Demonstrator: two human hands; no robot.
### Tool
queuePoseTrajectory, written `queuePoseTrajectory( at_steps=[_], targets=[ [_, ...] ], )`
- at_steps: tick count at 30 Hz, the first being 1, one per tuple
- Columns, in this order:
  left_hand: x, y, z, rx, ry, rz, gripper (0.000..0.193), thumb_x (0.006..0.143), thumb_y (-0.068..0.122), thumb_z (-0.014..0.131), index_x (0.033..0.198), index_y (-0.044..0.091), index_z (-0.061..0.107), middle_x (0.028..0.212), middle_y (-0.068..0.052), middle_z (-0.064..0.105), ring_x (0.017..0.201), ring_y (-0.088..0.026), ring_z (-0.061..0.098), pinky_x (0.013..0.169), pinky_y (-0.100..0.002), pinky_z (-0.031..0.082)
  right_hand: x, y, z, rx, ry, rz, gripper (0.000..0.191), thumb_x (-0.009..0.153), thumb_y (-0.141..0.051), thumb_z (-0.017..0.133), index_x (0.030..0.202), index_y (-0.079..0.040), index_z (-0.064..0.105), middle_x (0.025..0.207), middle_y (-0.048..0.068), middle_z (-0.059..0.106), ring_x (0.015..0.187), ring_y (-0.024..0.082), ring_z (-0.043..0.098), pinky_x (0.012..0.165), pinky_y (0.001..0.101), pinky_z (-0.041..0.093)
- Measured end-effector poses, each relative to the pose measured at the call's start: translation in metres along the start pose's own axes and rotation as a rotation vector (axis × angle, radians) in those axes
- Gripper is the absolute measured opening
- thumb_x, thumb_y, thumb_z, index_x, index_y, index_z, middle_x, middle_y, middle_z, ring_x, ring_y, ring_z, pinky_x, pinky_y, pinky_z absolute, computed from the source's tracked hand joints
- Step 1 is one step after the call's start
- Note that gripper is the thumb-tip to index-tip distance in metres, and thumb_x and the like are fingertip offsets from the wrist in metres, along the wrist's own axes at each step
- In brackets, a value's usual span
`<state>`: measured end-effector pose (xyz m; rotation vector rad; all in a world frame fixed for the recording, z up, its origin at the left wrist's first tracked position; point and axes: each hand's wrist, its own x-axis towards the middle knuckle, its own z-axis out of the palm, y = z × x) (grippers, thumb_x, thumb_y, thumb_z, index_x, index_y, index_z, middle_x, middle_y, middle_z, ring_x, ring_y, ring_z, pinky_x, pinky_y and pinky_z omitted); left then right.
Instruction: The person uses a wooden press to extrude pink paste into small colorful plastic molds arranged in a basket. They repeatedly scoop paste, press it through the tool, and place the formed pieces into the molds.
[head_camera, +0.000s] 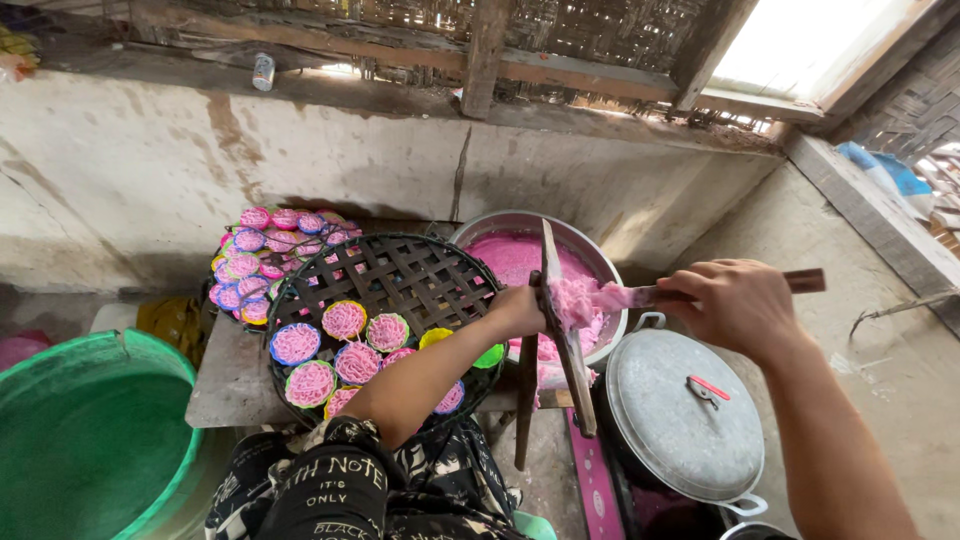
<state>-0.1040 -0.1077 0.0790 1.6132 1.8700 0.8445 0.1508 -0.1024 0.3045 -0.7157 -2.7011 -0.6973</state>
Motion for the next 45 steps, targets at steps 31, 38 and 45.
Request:
queuePoseTrajectory(
  at_steps=[31,38,45],
  targets=[
    [-0.005,0.012,-0.008,0.061,0.001,-0.047,0.048,0.060,0.044,0.087,0.099,0.016,0.079,0.096,-0.017,0.076,0.094,-0.037,0.074,0.086,-0.046,0.058,0.036,-0.034,0.034,-0.024,-0.121,-0.130,0.025,0.090,-0.050,0.070,0.097,-0.028,0.078,0.088,-0.004,0.076,0.089,0.017,0.074,0.078,0.0351,0.057],
    [0.018,-0.024,-0.023,-0.205,0.094,-0.109,0.040,0.065,0.029,0.084,0.102,0.015,0.080,0.097,-0.014,0.078,0.094,-0.032,0.073,0.083,-0.042,0.056,-0.038,0.027,0.038,0.300,0.108,0.329,0.026,0.085,-0.037,0.078,0.104,-0.020,0.080,0.089,-0.001,0.076,0.076,0.012,0.072,0.064,0.0279,0.055],
    [0.036,-0.026,0.001,-0.640,0.090,0.027,0.029,0.079,0.023,0.078,0.099,0.002,0.078,0.087,-0.019,0.077,0.078,-0.031,0.072,0.066,-0.042,0.054,-0.058,-0.034,0.181,1.674,0.152,0.928,0.025,0.092,-0.021,0.074,0.107,-0.002,0.073,0.073,0.000,0.065,0.058,0.005,0.048,0.049,0.0213,0.030]
  ],
)
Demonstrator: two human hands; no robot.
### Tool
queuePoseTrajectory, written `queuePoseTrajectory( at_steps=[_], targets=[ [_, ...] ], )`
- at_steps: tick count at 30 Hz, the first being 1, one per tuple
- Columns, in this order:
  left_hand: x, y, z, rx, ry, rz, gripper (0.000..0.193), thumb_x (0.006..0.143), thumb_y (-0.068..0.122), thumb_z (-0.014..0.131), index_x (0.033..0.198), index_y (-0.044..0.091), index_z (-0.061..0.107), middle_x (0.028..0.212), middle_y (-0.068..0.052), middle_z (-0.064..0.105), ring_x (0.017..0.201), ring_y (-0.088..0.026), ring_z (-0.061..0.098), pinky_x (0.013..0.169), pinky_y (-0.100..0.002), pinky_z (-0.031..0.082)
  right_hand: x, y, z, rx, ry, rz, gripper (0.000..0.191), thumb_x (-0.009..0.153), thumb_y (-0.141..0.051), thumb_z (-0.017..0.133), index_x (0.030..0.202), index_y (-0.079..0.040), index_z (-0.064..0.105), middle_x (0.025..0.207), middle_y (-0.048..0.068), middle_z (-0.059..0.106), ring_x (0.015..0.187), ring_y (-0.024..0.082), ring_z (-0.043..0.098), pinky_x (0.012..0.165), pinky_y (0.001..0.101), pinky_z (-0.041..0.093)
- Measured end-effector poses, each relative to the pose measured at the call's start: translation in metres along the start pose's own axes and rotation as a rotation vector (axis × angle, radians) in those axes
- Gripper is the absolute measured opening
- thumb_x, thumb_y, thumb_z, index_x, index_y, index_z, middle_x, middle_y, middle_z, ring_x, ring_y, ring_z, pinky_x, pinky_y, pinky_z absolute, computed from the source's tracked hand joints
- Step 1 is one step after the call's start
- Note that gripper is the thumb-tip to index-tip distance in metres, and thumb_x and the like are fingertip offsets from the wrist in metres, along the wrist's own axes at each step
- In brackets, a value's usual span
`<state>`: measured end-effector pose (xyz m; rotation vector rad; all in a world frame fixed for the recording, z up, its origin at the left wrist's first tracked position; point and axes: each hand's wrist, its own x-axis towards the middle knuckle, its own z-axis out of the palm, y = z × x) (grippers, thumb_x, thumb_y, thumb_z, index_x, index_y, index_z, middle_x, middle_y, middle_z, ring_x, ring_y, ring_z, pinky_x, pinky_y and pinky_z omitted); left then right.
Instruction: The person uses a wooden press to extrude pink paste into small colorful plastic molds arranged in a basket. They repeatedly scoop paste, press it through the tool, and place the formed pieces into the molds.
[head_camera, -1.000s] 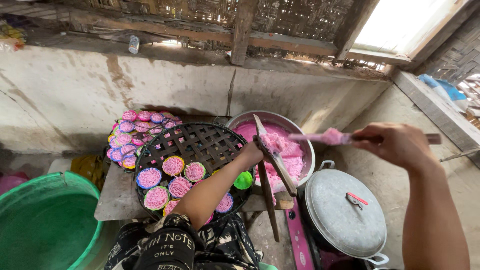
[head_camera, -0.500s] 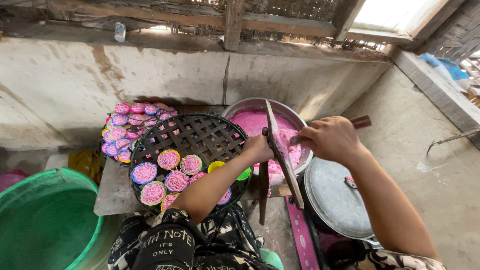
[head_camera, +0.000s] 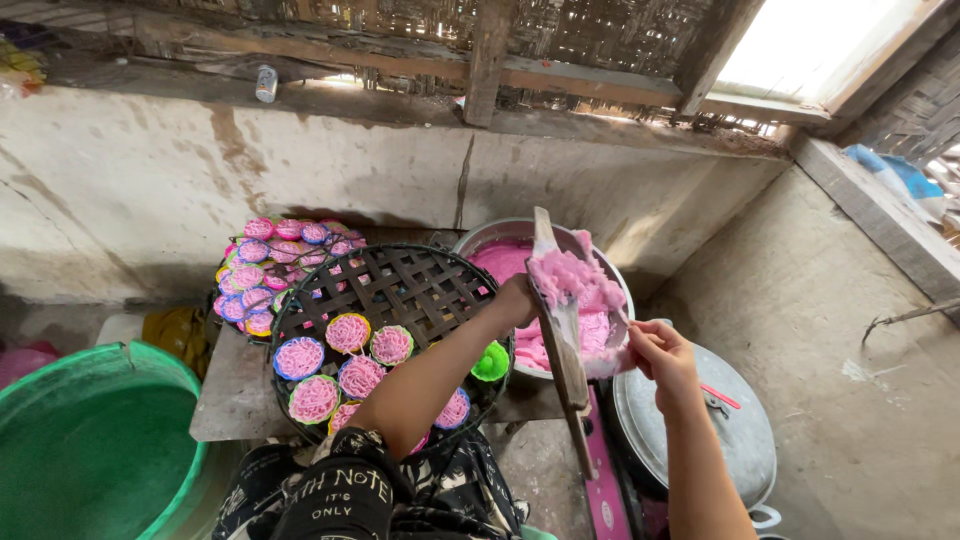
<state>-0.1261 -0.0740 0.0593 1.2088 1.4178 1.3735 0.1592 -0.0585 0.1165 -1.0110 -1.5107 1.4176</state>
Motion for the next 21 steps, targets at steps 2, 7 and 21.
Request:
queuePoseTrajectory(
  at_steps=[2,7,21],
  targets=[
    [-0.002,-0.002,0.006,0.150,-0.040,0.050,0.031,0.078,0.024,0.081,0.098,0.001,0.077,0.085,-0.018,0.076,0.077,-0.027,0.072,0.069,-0.039,0.056,0.003,0.011,0.009,0.042,-0.026,0.058,0.023,0.091,-0.020,0.073,0.104,-0.001,0.072,0.073,-0.001,0.066,0.062,0.005,0.053,0.051,0.0214,0.031],
    [-0.004,0.000,-0.002,-0.012,-0.084,-0.002,0.030,0.071,0.022,0.079,0.094,0.003,0.078,0.086,-0.014,0.079,0.078,-0.025,0.079,0.072,-0.037,0.062,-0.009,-0.021,0.010,-0.231,-0.142,-0.089,0.026,0.088,-0.020,0.077,0.104,0.001,0.077,0.074,-0.002,0.066,0.067,0.004,0.054,0.058,0.0211,0.040],
    [0.017,0.010,0.004,0.456,-0.037,0.015,0.032,0.073,0.031,0.079,0.095,0.008,0.079,0.086,-0.017,0.076,0.080,-0.033,0.075,0.073,-0.041,0.057,-0.022,-0.018,0.034,-0.911,0.433,-0.751,0.023,0.086,-0.026,0.087,0.097,-0.007,0.079,0.079,0.006,0.073,0.066,0.013,0.068,0.061,0.0302,0.051]
  ],
)
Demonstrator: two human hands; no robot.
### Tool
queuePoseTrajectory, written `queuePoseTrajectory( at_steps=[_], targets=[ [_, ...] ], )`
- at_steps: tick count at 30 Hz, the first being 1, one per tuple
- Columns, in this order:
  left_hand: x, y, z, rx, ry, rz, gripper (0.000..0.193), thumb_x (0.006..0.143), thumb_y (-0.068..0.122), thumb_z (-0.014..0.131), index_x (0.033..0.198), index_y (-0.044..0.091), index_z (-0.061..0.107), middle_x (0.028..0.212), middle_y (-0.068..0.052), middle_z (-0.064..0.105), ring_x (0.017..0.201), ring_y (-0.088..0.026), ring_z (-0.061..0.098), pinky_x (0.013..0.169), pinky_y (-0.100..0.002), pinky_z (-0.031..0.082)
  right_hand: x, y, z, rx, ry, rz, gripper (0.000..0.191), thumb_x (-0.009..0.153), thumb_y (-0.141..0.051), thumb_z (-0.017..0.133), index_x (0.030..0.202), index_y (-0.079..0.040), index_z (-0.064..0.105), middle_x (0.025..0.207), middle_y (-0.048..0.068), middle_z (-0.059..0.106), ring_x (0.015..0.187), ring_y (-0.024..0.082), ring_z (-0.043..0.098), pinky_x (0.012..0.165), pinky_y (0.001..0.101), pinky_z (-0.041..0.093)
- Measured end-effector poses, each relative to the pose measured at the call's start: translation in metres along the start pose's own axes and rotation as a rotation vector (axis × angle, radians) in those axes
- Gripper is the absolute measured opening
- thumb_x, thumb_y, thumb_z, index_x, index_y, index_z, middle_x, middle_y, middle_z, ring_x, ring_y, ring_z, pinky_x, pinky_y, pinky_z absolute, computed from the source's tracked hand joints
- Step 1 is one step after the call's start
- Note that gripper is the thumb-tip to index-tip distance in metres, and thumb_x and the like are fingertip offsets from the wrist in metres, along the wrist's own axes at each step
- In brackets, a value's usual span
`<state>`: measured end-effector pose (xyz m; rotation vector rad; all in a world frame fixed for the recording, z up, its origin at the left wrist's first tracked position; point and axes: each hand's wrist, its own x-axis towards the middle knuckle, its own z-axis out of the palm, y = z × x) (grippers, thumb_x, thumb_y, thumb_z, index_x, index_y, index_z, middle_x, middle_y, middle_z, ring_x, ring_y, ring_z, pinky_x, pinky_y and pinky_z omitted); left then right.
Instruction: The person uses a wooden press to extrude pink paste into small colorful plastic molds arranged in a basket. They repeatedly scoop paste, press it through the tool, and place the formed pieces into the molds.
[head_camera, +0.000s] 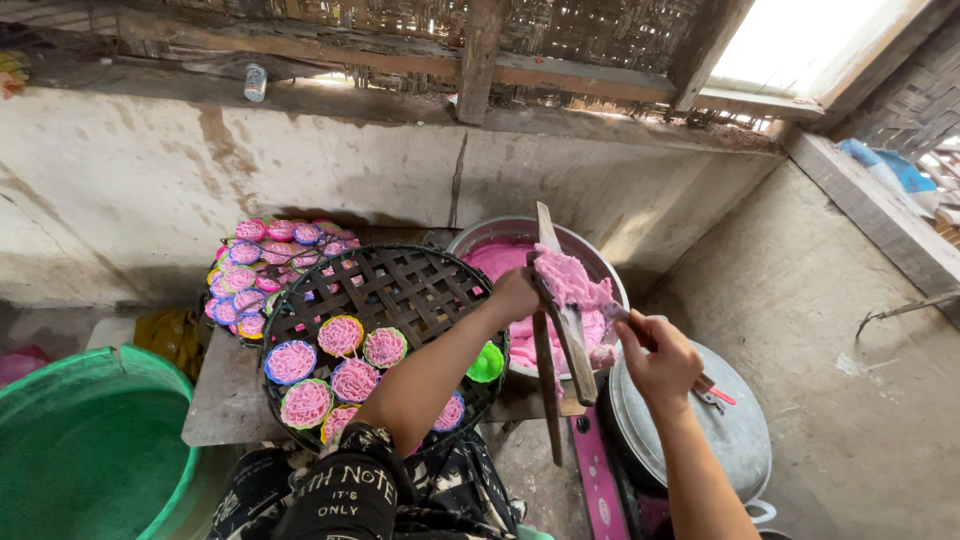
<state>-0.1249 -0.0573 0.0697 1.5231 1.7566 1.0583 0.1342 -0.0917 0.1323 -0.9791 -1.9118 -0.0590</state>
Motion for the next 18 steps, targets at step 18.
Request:
queuePoseTrajectory(
  at_steps=[18],
  targets=[
    [-0.001,-0.023,-0.016,-0.414,0.019,-0.013,0.021,0.072,0.008,0.079,0.093,0.001,0.079,0.081,-0.012,0.078,0.073,-0.021,0.073,0.066,-0.036,0.056,-0.008,0.040,0.019,0.368,-0.293,0.234,0.027,0.087,-0.020,0.085,0.106,-0.003,0.078,0.075,-0.001,0.065,0.066,0.003,0.054,0.061,0.0201,0.042]
  ],
)
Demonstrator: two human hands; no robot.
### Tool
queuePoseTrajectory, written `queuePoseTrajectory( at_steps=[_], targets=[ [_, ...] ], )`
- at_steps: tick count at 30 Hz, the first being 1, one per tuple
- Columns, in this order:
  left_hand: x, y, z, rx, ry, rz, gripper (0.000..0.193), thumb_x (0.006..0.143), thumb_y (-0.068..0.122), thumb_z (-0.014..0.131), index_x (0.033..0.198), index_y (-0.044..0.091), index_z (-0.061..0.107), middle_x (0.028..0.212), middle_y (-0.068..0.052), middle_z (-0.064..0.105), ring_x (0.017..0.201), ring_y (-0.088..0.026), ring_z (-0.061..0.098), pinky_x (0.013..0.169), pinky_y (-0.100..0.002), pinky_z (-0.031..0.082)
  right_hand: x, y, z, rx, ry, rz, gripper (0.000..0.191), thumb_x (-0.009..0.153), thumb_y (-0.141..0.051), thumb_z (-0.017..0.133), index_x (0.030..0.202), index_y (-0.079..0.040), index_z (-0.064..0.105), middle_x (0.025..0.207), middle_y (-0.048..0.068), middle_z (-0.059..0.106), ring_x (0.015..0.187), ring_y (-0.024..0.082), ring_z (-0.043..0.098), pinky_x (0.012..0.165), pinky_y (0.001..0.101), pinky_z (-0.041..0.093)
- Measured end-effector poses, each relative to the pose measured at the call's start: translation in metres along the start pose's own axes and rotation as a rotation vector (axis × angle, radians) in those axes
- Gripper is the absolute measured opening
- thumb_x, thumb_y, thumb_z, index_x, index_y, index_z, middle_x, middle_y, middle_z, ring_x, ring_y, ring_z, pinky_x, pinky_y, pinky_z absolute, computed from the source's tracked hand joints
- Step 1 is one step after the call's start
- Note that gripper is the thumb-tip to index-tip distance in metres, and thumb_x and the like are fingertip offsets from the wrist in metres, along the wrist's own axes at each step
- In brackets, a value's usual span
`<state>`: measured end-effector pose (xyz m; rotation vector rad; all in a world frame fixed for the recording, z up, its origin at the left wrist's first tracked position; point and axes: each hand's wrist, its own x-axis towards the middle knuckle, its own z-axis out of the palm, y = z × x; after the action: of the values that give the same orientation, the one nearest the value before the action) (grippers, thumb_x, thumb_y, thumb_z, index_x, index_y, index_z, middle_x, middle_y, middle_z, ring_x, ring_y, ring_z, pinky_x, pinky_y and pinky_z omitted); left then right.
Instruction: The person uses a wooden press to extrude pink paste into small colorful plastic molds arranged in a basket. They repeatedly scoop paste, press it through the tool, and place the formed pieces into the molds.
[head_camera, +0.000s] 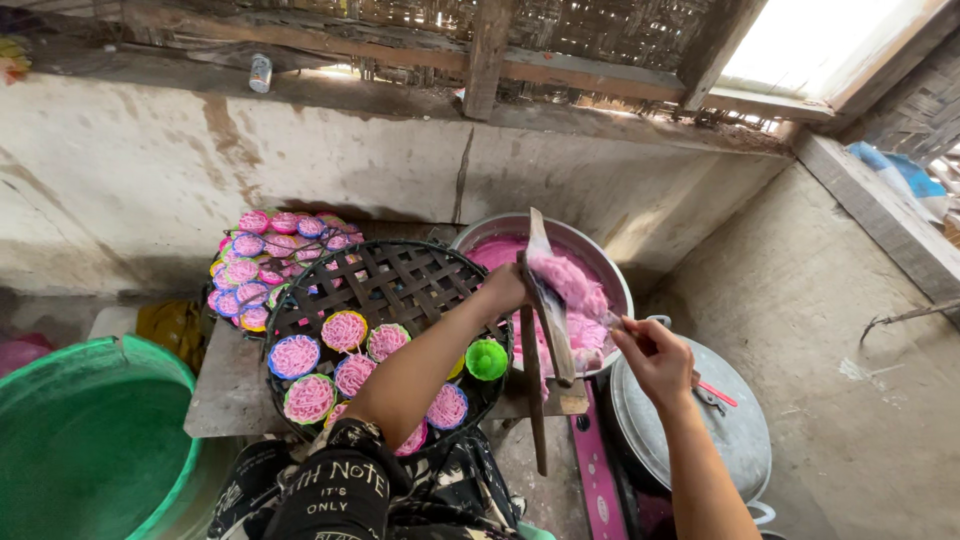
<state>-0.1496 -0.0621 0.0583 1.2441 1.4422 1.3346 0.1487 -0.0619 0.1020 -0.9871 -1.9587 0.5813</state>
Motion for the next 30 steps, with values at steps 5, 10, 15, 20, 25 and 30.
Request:
queuePoseTrajectory(
  at_steps=[5,10,15,20,25,30],
  targets=[
    [-0.005,-0.003,-0.052,-0.378,-0.029,-0.089,0.033,0.080,0.008,0.076,0.113,0.005,0.073,0.105,-0.009,0.075,0.085,-0.016,0.071,0.069,-0.034,0.057,0.002,0.020,-0.023,0.338,-0.184,0.292,0.023,0.088,-0.013,0.079,0.104,0.003,0.076,0.091,0.002,0.077,0.076,0.007,0.062,0.068,0.0239,0.050],
    [-0.030,0.014,-0.101,-0.727,-0.239,0.159,0.045,0.083,0.012,0.078,0.127,0.012,0.066,0.121,-0.006,0.068,0.102,-0.016,0.069,0.082,-0.035,0.055,0.006,-0.004,0.008,0.081,-0.343,0.292,0.052,0.098,-0.041,0.065,0.133,-0.001,0.064,0.121,0.013,0.063,0.106,0.023,0.065,0.089,0.0388,0.054],
    [-0.072,0.059,-0.111,-0.802,-0.422,0.446,0.058,0.079,0.017,0.084,0.132,0.020,0.060,0.134,-0.004,0.060,0.118,-0.018,0.062,0.097,-0.039,0.050,-0.046,-0.089,0.064,1.314,-0.857,0.437,0.079,0.096,-0.056,0.048,0.147,0.005,0.044,0.130,0.027,0.058,0.090,0.027,0.070,0.074,0.0330,0.059],
    [-0.139,0.091,-0.125,-0.612,-0.361,0.627,0.073,0.075,0.022,0.091,0.137,0.028,0.053,0.147,-0.001,0.052,0.134,-0.020,0.055,0.111,-0.043,0.045,-0.079,-0.146,0.079,1.914,-1.184,0.412,0.078,0.096,-0.057,0.052,0.145,0.001,0.038,0.114,0.033,0.061,0.048,0.021,0.058,0.043,0.0240,0.052],
    [-0.191,0.091,-0.158,0.420,-0.028,0.813,0.064,0.075,0.037,0.086,0.133,0.017,0.066,0.148,-0.003,0.061,0.144,-0.021,0.052,0.128,-0.059,0.030,-0.044,-0.145,0.045,1.506,-0.895,0.303,0.086,0.105,-0.053,0.064,0.145,0.018,0.035,0.085,0.023,0.064,0.049,0.017,0.053,0.048,0.0261,0.045],
    [-0.206,0.078,-0.156,0.673,0.113,0.687,0.047,0.079,0.041,0.081,0.124,0.029,0.072,0.140,0.008,0.067,0.137,-0.017,0.057,0.123,-0.065,0.021,-0.017,-0.188,0.052,0.783,-0.533,-0.062,0.100,0.094,-0.034,0.075,0.167,-0.011,0.011,0.126,0.020,0.058,0.065,0.019,0.061,0.054,0.0305,0.055]
  ],
)
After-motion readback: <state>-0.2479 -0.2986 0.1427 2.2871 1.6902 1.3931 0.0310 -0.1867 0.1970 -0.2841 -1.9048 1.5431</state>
